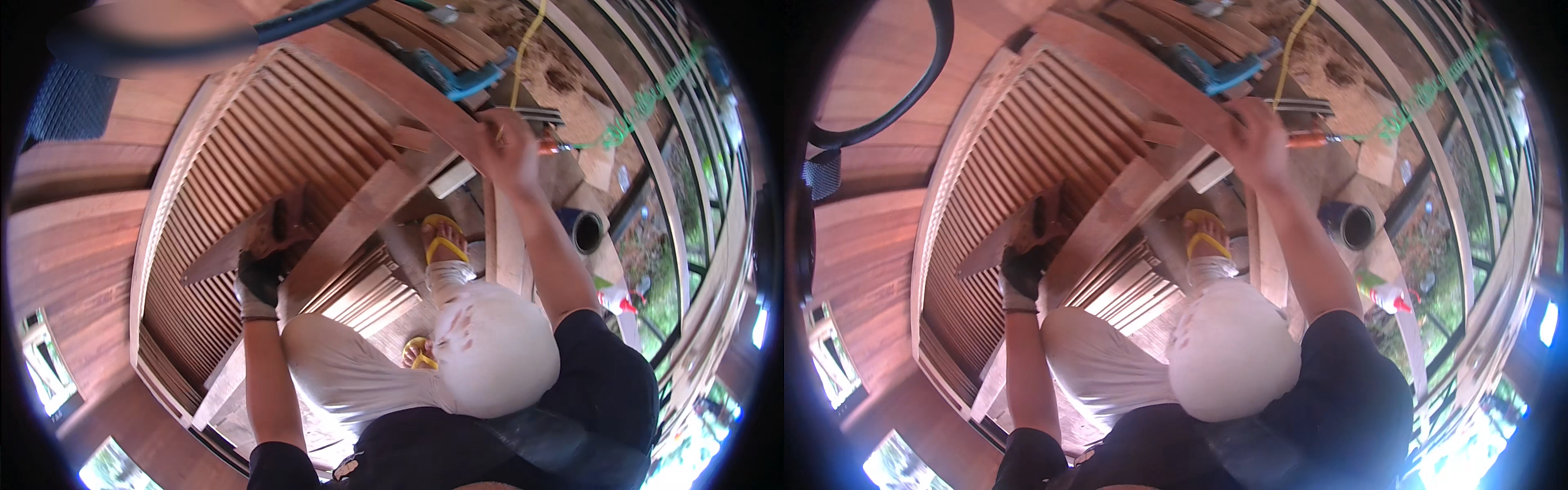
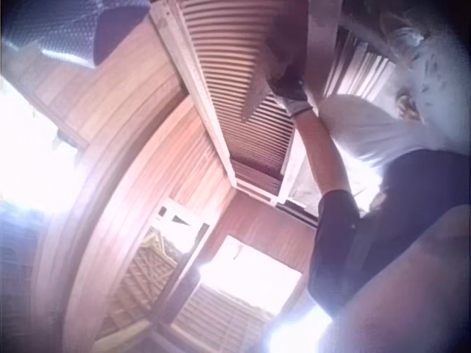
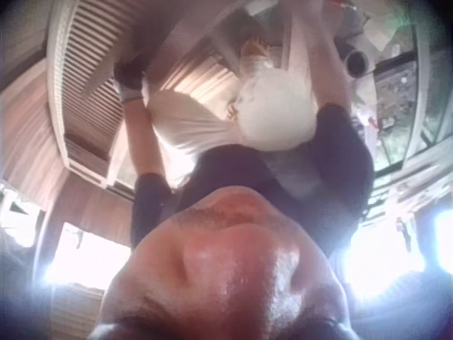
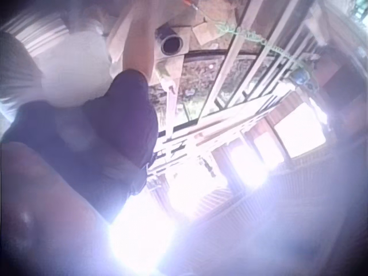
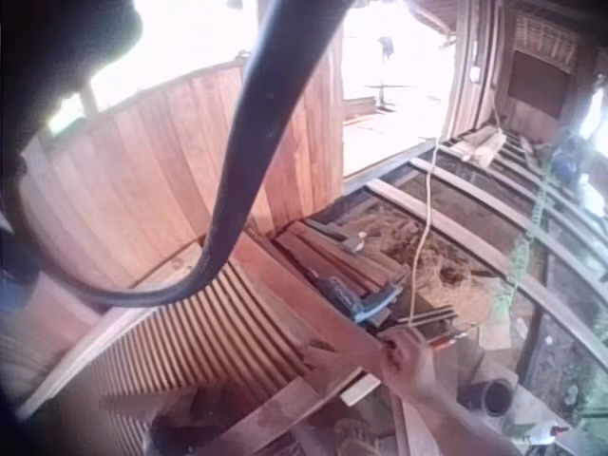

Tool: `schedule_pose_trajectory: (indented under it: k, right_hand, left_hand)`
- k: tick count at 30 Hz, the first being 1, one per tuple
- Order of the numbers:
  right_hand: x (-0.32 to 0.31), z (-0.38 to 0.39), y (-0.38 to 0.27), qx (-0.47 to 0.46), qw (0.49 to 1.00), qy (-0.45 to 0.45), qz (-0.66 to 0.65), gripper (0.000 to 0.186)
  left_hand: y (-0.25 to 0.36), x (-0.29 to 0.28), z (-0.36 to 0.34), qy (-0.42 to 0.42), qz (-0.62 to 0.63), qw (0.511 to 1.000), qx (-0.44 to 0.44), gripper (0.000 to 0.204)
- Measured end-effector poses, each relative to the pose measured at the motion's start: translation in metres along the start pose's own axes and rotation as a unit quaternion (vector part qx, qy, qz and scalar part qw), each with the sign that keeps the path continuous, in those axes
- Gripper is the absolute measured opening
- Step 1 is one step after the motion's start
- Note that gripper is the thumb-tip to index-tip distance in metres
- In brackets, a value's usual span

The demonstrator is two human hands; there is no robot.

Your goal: The person measures and marks a wooden slat, then saws it to length. They fit the slat into a curved ceiling structure and secure it with a cordless drill. The process repeats with additional slats, including measuring, cutting, and drilling.

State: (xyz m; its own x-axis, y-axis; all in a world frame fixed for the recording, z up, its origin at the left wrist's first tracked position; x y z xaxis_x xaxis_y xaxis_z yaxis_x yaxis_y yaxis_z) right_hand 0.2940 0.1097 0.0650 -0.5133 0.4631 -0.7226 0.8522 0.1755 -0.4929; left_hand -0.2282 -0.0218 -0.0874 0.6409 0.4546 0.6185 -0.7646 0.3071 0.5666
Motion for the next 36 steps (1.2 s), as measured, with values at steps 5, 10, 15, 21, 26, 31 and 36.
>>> schedule_pose_trajectory:
  k: [5,10,15,21,26,31,36]
  right_hand:
    - [-0.045,0.094,0.123,0.222,0.973,-0.020,0.061,0.018]
    - [-0.022,0.215,0.126,0.237,0.943,-0.187,0.143,0.064]
    - [0.007,0.267,0.113,0.270,0.903,-0.265,0.204,0.112]
    - [0.030,0.314,0.170,0.292,0.934,-0.190,0.083,0.109]
    - [-0.059,0.218,0.131,0.286,0.950,-0.065,0.105,0.108]
    - [-0.076,0.046,0.039,0.097,0.989,-0.093,0.056,0.103]
    - [0.048,-0.064,-0.099,-0.035,0.952,-0.304,-0.002,0.097]
  left_hand:
    - [0.010,-0.035,-0.007,0.092,-0.097,0.988,-0.072,0.050]
    - [0.055,-0.048,0.041,0.191,-0.353,0.916,0.012,0.024]
    - [0.056,-0.034,0.079,0.107,-0.574,0.778,0.233,0.023]
    - [0.051,-0.050,0.078,0.126,-0.567,0.775,0.251,0.026]
    - [0.042,-0.058,0.079,0.125,-0.542,0.804,0.212,0.036]
    - [0.033,-0.064,0.065,0.092,-0.578,0.792,0.174,0.028]
    - [0.045,-0.044,0.073,0.088,-0.494,0.857,0.118,0.032]
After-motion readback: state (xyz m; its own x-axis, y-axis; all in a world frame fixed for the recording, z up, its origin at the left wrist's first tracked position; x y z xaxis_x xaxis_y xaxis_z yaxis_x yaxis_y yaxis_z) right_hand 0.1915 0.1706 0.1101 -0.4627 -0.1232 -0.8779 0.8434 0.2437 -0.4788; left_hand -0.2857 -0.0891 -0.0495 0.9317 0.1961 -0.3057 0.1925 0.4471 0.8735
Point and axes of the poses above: each hand's wrist, its own z-axis away from the middle knuckle, its own x-axis out of the palm, y = z × x, the point moved 9 cm from there along -z, towards the middle knuckle, and after that the axes turned 12 degrees about z, right-handed, at the moved point
